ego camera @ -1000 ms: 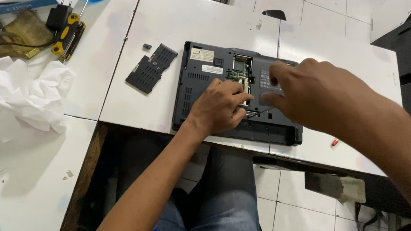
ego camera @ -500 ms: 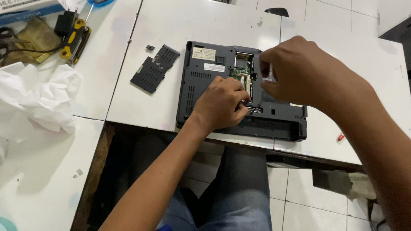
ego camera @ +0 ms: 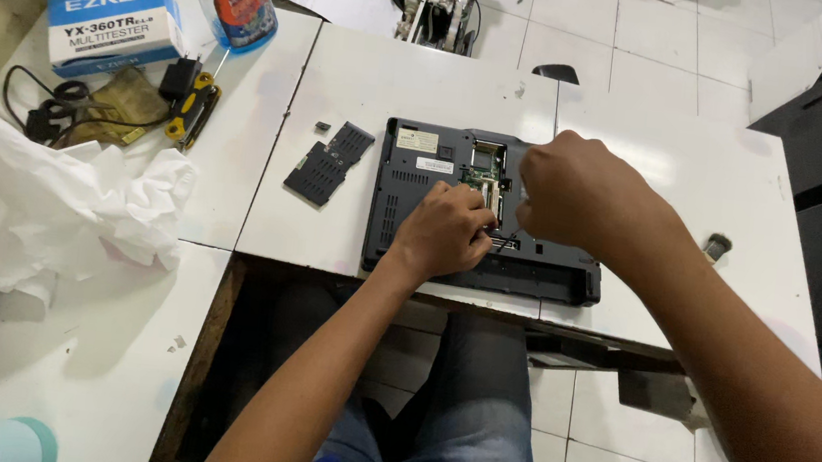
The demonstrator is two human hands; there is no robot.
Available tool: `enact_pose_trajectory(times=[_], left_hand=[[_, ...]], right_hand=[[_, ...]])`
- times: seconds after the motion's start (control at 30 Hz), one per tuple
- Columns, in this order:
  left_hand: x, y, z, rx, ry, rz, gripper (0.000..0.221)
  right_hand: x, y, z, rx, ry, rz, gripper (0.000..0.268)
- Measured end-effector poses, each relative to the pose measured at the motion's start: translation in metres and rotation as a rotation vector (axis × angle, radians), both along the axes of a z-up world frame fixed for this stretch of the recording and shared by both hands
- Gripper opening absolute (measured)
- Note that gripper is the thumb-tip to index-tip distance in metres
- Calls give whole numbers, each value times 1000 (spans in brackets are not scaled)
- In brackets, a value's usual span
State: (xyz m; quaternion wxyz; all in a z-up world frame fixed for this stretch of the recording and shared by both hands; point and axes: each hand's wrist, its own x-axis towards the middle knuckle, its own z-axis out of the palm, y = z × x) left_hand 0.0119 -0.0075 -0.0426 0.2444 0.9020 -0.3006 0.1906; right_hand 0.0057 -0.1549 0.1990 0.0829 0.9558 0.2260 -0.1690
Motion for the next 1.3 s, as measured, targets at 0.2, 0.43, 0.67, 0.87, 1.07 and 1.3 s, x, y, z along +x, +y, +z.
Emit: enact_pose_trajectory(times=[0.2,0.43,0.67,0.87,1.07,1.3], left_hand=[[-6,4,19,-227,124,52,12],[1,29,42,-764,493,104,22],[1,27,48,-964,520,79,26],[2,29,49,-970,523,95,29],[-1,23,44,-705,459,96,21],[-6,15,30,-199,205,-16,37]], right_hand=[[-9,4,8,5,-23,54,19],[-20,6,13,14,24,53,19],[-36,18,33,61,48,-12,26],[-21,10,30,165,53,-16,37],[-29,1,32,-13,13,-131,29],[-23,22,34,95,57,21,46]])
